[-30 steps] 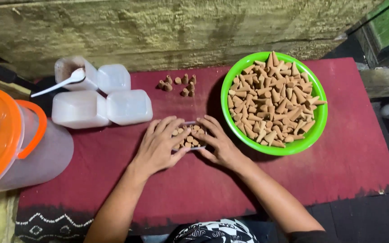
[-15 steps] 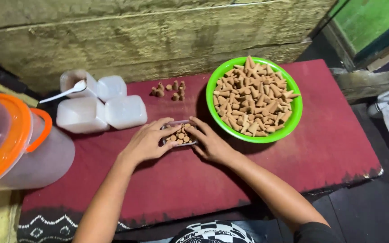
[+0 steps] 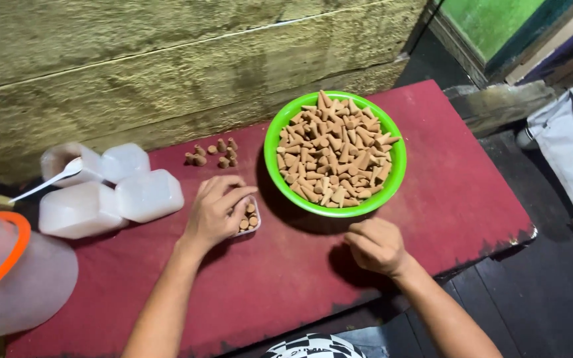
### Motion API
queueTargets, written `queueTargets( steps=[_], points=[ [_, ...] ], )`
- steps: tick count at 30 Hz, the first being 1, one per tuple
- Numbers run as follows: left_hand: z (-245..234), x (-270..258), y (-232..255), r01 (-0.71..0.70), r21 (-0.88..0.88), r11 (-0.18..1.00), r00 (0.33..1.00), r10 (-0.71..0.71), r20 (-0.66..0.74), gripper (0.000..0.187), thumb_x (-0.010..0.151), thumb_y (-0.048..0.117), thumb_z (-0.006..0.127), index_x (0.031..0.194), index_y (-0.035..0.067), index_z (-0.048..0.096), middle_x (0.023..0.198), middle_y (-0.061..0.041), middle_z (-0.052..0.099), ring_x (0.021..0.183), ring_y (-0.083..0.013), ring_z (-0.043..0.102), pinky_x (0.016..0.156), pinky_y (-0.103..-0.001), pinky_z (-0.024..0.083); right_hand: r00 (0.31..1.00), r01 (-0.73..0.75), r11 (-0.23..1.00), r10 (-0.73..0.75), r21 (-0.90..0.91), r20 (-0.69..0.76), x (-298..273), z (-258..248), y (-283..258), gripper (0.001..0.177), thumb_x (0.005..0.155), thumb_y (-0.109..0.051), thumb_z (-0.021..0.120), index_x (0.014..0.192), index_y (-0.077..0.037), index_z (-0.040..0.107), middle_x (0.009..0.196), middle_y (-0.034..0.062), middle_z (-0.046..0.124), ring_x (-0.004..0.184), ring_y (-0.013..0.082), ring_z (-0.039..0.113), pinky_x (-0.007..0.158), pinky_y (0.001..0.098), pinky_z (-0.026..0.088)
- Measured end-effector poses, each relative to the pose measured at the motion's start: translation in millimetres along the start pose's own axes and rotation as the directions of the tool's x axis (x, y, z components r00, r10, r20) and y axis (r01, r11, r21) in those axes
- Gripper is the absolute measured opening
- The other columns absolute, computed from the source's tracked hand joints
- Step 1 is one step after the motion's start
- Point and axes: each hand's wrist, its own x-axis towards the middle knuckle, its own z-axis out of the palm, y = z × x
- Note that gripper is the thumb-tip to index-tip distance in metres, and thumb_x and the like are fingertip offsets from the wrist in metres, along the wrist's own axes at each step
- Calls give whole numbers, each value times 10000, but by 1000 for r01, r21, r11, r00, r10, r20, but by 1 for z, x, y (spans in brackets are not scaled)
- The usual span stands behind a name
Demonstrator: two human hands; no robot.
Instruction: The person is manually packing incense cones from a large green bowl into small plastic containers.
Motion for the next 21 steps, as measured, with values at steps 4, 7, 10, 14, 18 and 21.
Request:
queueTargets(
  steps=[4, 7, 10, 14, 18, 21],
  points=[
    [31, 59, 43, -114, -64, 991, 991, 118, 56, 130, 931, 227, 697, 1046, 223, 757, 1010, -5, 673, 947, -240, 670, 820, -384, 514, 993, -105, 994, 103, -31, -66, -21, -9, 41, 117, 815, -120, 677, 885, -125, 772, 893, 83, 736, 669, 277, 664, 597, 387, 526],
    [56, 89, 65, -140, -128, 982, 948, 170, 269, 168, 935, 277, 682, 1074, 204, 743, 981, -53, 675, 922, -300, 676, 788, -450, 521, 963, -256, 966, 252, -41, -92, -6, -10, 63, 104, 862, -102, 676, 881, -125, 775, 888, 56, 729, 733, 276, 662, 681, 396, 543],
    [65, 110, 80, -136, -82, 987, 881, 158, 446, 148, 934, 327, 676, 990, 218, 759, 935, -48, 655, 896, -291, 654, 804, -459, 482, 899, -394, 910, 410, 130, -151, -3, -1, 70, 169, 928, -137, 630, 903, -125, 797, 873, 51, 741, 737, 280, 654, 703, 385, 543],
    [84, 117, 80, -47, -31, 998, 811, 56, 582, 243, 927, 415, 657, 1095, 246, 713, 946, -40, 667, 916, -278, 654, 799, -431, 441, 810, -453, 869, 495, 201, -314, -15, -6, 78, 273, 800, 95, 563, 828, -64, 783, 847, 112, 737, 754, 310, 666, 758, 393, 548],
    [88, 116, 80, -7, -39, 999, 816, 29, 577, 248, 905, 385, 689, 1090, 221, 688, 941, -34, 695, 917, -273, 668, 796, -424, 442, 799, -499, 856, 515, 136, -311, -24, -21, 100, 270, 798, 108, 560, 836, -59, 768, 897, 123, 709, 845, 318, 652, 859, 418, 525],
    [96, 108, 66, 59, -85, 995, 865, -9, 502, 215, 934, 317, 648, 1124, 231, 700, 910, -11, 695, 874, -252, 680, 762, -398, 459, 816, -490, 858, 513, 154, -266, -19, -29, 110, 277, 832, 110, 569, 873, -71, 775, 895, 125, 708, 852, 332, 648, 859, 425, 517]
  ],
)
